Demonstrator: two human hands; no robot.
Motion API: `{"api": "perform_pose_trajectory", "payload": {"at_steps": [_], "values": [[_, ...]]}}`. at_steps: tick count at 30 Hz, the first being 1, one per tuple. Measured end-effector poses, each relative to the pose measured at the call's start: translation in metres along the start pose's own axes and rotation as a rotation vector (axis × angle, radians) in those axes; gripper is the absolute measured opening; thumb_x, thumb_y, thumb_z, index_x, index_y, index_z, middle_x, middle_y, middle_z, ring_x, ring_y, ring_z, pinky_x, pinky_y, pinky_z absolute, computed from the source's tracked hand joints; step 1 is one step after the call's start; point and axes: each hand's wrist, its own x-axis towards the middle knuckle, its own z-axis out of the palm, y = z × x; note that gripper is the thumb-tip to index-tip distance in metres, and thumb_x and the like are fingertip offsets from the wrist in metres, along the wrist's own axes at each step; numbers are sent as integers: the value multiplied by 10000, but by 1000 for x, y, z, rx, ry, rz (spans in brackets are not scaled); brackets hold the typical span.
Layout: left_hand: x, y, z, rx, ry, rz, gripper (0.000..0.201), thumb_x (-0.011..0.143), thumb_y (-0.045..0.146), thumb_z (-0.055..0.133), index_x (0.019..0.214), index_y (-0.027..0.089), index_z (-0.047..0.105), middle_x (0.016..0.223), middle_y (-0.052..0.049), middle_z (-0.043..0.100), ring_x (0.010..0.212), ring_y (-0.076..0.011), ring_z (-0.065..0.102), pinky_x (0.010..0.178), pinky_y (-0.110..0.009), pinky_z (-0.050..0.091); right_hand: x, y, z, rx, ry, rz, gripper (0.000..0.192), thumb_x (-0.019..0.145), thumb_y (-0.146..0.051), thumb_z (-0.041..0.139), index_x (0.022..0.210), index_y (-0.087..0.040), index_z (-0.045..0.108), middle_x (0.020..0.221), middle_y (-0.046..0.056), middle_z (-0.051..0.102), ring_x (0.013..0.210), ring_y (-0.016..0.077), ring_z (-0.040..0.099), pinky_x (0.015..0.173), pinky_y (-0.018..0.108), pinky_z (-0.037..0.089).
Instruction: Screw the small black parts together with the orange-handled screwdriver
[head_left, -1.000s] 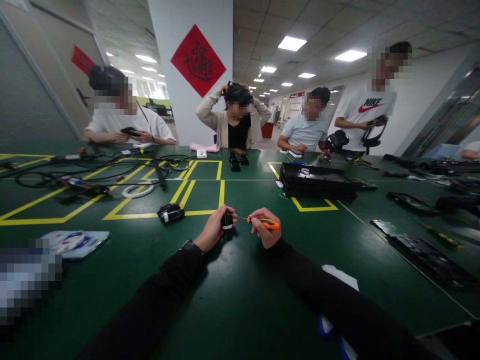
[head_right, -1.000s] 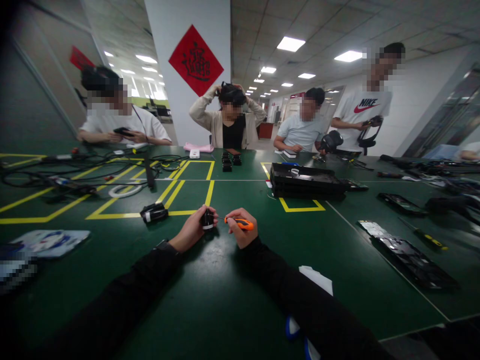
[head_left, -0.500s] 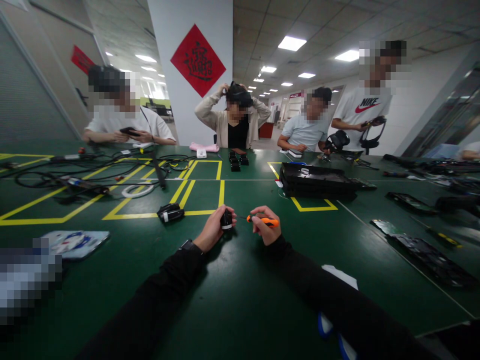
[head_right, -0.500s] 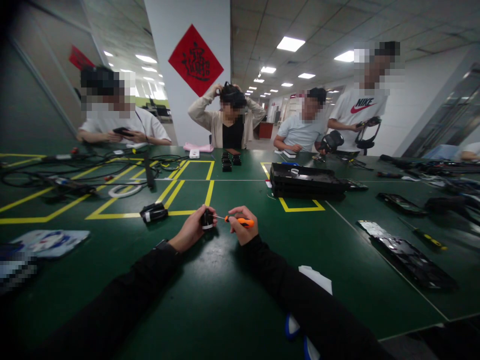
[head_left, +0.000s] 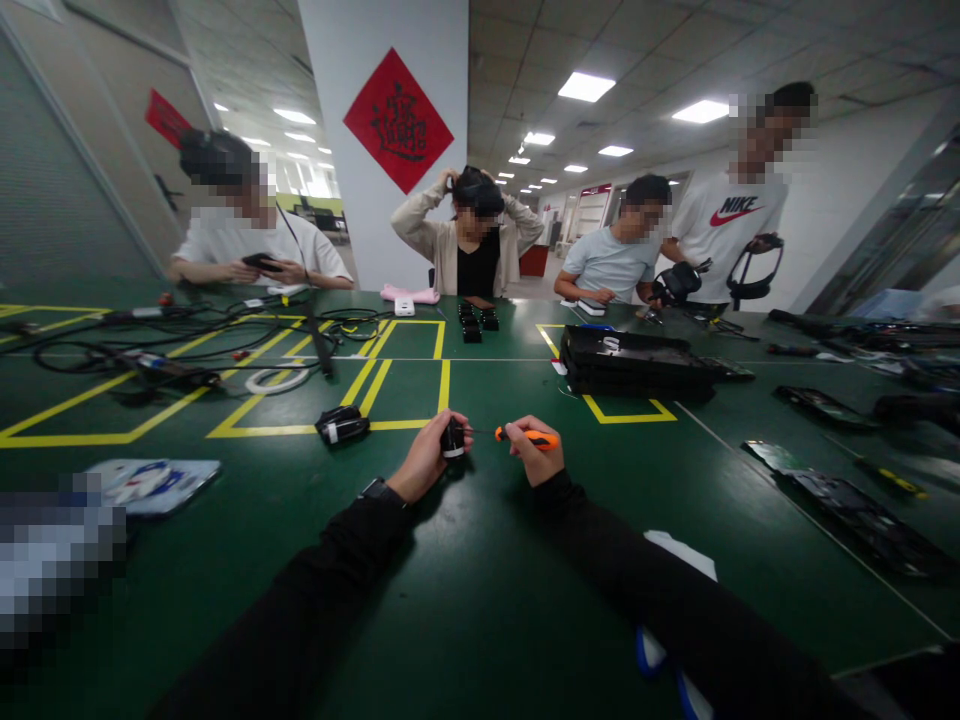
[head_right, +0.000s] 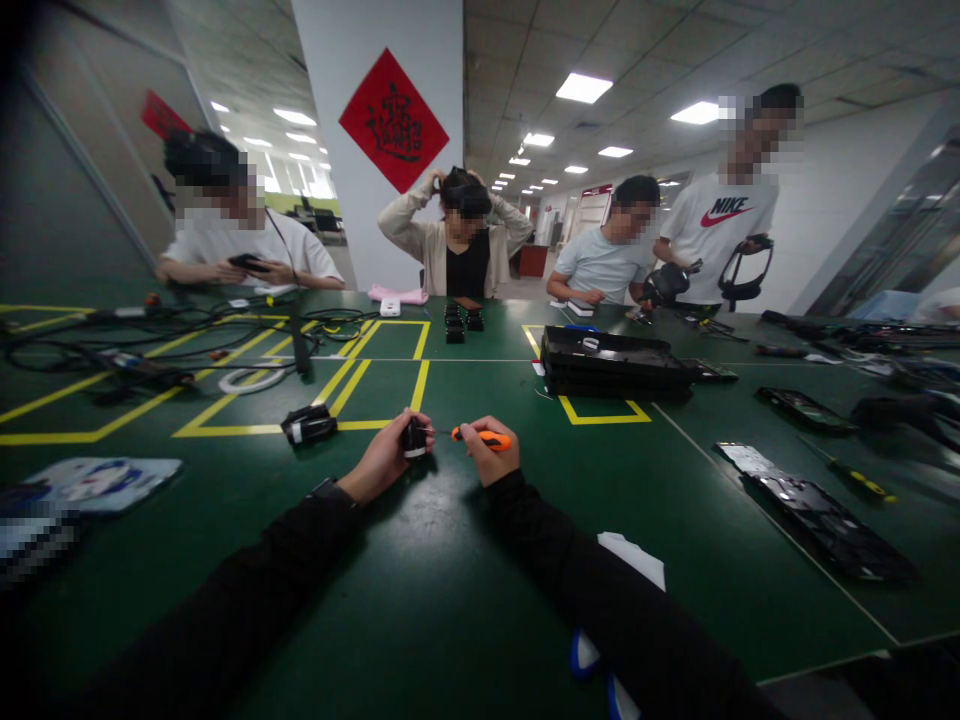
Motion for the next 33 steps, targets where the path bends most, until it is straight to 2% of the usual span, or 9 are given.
{"api": "perform_pose_trajectory", "payload": {"at_steps": [4, 9, 13, 19, 24, 28, 33], "values": [[1, 0, -2, -21, -5, -7, 286, 801, 408, 447, 833, 136, 531, 741, -42, 579, 593, -116, 574, 551, -239, 468, 3, 0, -1, 4, 11, 14, 196, 684, -329, 589, 651, -136, 600, 504, -6, 539, 455, 97, 470, 468, 223, 376], [0, 1, -1, -10, -10, -13, 294, 797, 416, 452, 830, 136, 534, 734, -42, 580, 594, -118, 576, 551, -239, 468, 3, 0, 0, 7, -63, -139, 99, 665, -255, 613, 693, -160, 621, 705, 26, 590, 655, 135, 542, 620, 257, 431], [-1, 2, 1, -7, -11, -12, 286, 790, 412, 466, 827, 138, 537, 742, -40, 580, 594, -113, 574, 555, -234, 468, 1, 2, 1, -46, -55, -179, 131, 730, -285, 551, 760, -180, 625, 785, 33, 565, 684, 132, 526, 645, 270, 434], [0, 3, 1, -14, 34, -32, 292, 778, 416, 482, 817, 133, 542, 734, -41, 583, 581, -112, 575, 545, -234, 469, 1, 0, 0, -188, 16, -227, 157, 710, -292, 581, 597, -185, 594, 681, 16, 520, 670, 135, 498, 664, 280, 417], [1, 3, -2, -47, 27, -24, 284, 783, 409, 480, 823, 135, 541, 727, -33, 579, 574, -106, 573, 544, -231, 470, 1, -3, -1, -128, -16, -260, 87, 678, -273, 625, 675, -187, 631, 736, 29, 539, 716, 147, 522, 693, 292, 430], [0, 5, -1, -52, 36, -31, 274, 784, 399, 483, 816, 133, 540, 709, -32, 576, 570, -106, 571, 545, -231, 473, 3, -1, -2, -67, -85, -266, 134, 656, -228, 643, 788, -207, 658, 841, 51, 570, 833, 172, 537, 779, 329, 425], [-3, 7, 4, -14, 31, -30, 280, 774, 403, 497, 809, 129, 543, 703, -34, 577, 562, -107, 569, 533, -226, 465, 7, 3, -2, 7, -119, -256, 70, 676, -232, 618, 727, -201, 655, 862, 54, 600, 918, 198, 530, 846, 364, 396]]}}
